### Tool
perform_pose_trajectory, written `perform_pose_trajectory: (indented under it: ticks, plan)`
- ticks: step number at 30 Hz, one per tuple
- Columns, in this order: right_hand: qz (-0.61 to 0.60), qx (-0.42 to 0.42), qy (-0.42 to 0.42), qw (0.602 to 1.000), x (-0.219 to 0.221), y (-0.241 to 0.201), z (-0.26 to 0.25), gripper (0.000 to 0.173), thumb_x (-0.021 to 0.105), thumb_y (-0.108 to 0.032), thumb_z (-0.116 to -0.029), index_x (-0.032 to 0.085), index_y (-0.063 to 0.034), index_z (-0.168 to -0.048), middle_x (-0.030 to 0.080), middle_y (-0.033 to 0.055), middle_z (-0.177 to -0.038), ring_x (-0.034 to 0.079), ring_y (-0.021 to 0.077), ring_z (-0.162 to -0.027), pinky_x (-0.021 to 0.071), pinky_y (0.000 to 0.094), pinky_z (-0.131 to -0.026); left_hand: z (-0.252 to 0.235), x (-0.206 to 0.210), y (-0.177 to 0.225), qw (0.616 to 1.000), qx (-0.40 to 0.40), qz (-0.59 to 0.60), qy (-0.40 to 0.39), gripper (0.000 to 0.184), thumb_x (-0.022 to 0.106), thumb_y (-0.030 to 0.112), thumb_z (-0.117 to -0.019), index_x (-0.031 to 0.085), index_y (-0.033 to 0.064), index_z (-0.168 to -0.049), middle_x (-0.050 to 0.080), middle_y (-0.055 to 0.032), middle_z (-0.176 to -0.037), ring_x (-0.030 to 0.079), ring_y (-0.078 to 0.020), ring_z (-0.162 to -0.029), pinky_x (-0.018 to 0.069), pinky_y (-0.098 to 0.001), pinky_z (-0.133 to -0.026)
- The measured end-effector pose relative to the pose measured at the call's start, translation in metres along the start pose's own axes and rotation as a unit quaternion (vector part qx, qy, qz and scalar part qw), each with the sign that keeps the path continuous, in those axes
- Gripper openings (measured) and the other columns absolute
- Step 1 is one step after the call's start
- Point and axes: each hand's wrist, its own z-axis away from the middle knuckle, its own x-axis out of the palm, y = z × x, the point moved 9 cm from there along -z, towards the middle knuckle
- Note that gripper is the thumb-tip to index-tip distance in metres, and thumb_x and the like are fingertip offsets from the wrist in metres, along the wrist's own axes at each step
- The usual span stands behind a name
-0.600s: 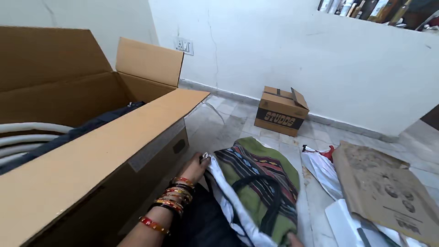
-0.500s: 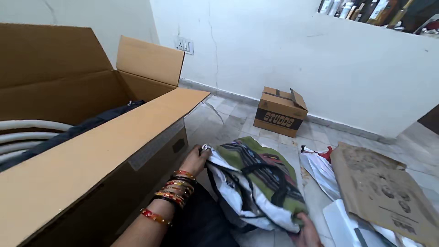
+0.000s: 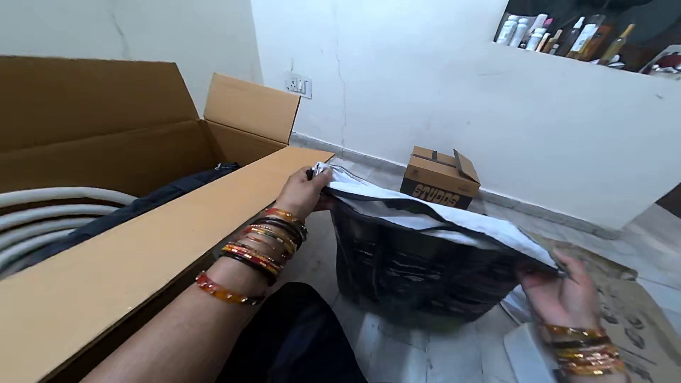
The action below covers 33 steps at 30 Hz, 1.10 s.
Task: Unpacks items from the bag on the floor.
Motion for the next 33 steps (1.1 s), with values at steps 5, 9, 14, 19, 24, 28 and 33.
perform_pose_trajectory:
  ticks: [5,9,14,19,24,28,33]
  plan:
    - [0.024,0.053,0.039,0.998,-0.013,0.025,-0.038,0.015,0.045,-0.026,-0.1045,0.053,-0.0132,-0.108,0.065,0.0055,-0.09,0.068,0.0165,-0.079,0.0593,0.0346,-0.071,-0.015,0.011,-0.011,1.0,-0.021,0.015,0.002,0.034,0.051,0.027,-0.1087,0.05,0.0039,-0.134,0.064,-0.0165,-0.108,0.068,-0.0203,-0.08,0.0593,-0.0366,-0.071]
    - [0.017,0.083,0.068,0.994,-0.032,0.062,-0.07,0.018,0.047,-0.023,-0.1033,0.052,-0.0107,-0.115,0.064,0.0093,-0.099,0.067,0.0204,-0.084,0.0586,0.037,-0.074,-0.034,0.024,-0.049,0.999,-0.039,0.033,0.013,0.038,0.051,0.02,-0.1087,0.043,0.0059,-0.143,0.061,-0.0209,-0.118,0.068,-0.0262,-0.088,0.0586,-0.0426,-0.077]
    - [0.113,0.139,0.048,0.983,-0.065,0.1,-0.102,0.02,0.048,-0.024,-0.1048,0.057,-0.009,-0.114,0.067,0.0098,-0.094,0.068,0.0195,-0.077,0.0587,0.0347,-0.068,-0.042,0.03,-0.092,0.999,-0.05,0.0,-0.016,0.033,0.051,0.014,-0.108,0.047,0.0049,-0.14,0.06,-0.0224,-0.119,0.067,-0.0293,-0.092,0.0582,-0.0465,-0.08]
    - [0.243,0.159,-0.062,0.955,-0.098,0.114,-0.102,0.026,0.046,-0.01,-0.1066,0.051,-0.0044,-0.132,0.069,0.0118,-0.108,0.07,0.0208,-0.093,0.0605,0.0392,-0.08,-0.035,0.01,-0.153,0.986,-0.101,-0.134,-0.021,0.035,0.055,0.011,-0.1062,0.049,-0.0014,-0.138,0.062,-0.026,-0.118,0.067,-0.0312,-0.092,0.0571,-0.046,-0.083]
    - [0.437,0.13,-0.092,0.885,-0.141,0.147,-0.102,0.035,0.058,0.0,-0.1009,0.052,0.0043,-0.135,0.067,0.0167,-0.117,0.068,0.019,-0.099,0.0583,0.0354,-0.085,-0.029,0.01,-0.207,0.92,-0.106,-0.365,-0.098,0.043,0.06,0.02,-0.1041,0.054,-0.0056,-0.138,0.062,-0.0307,-0.127,0.062,-0.0437,-0.118,0.046,-0.0582,-0.105]
    - [0.526,0.136,-0.035,0.839,-0.17,0.172,-0.107,0.043,0.065,-0.004,-0.0984,0.052,0.0052,-0.139,0.063,0.0233,-0.129,0.066,0.0277,-0.112,0.0553,0.0436,-0.095,-0.022,0.024,-0.211,0.85,-0.118,-0.492,-0.149,0.046,0.058,0.029,-0.1049,0.056,-0.001,-0.139,0.062,-0.0288,-0.132,0.059,-0.0443,-0.126,0.0427,-0.0608,-0.108]
    - [0.514,0.167,0.006,0.841,-0.177,0.184,-0.095,0.052,0.067,-0.002,-0.095,0.047,0.0035,-0.142,0.062,0.0236,-0.129,0.065,0.029,-0.111,0.0548,0.0459,-0.092,-0.019,0.024,-0.228,0.793,-0.168,-0.56,-0.168,0.049,0.057,0.029,-0.1045,0.052,-0.0004,-0.143,0.059,-0.0273,-0.137,0.056,-0.0422,-0.131,0.0425,-0.06,-0.109]
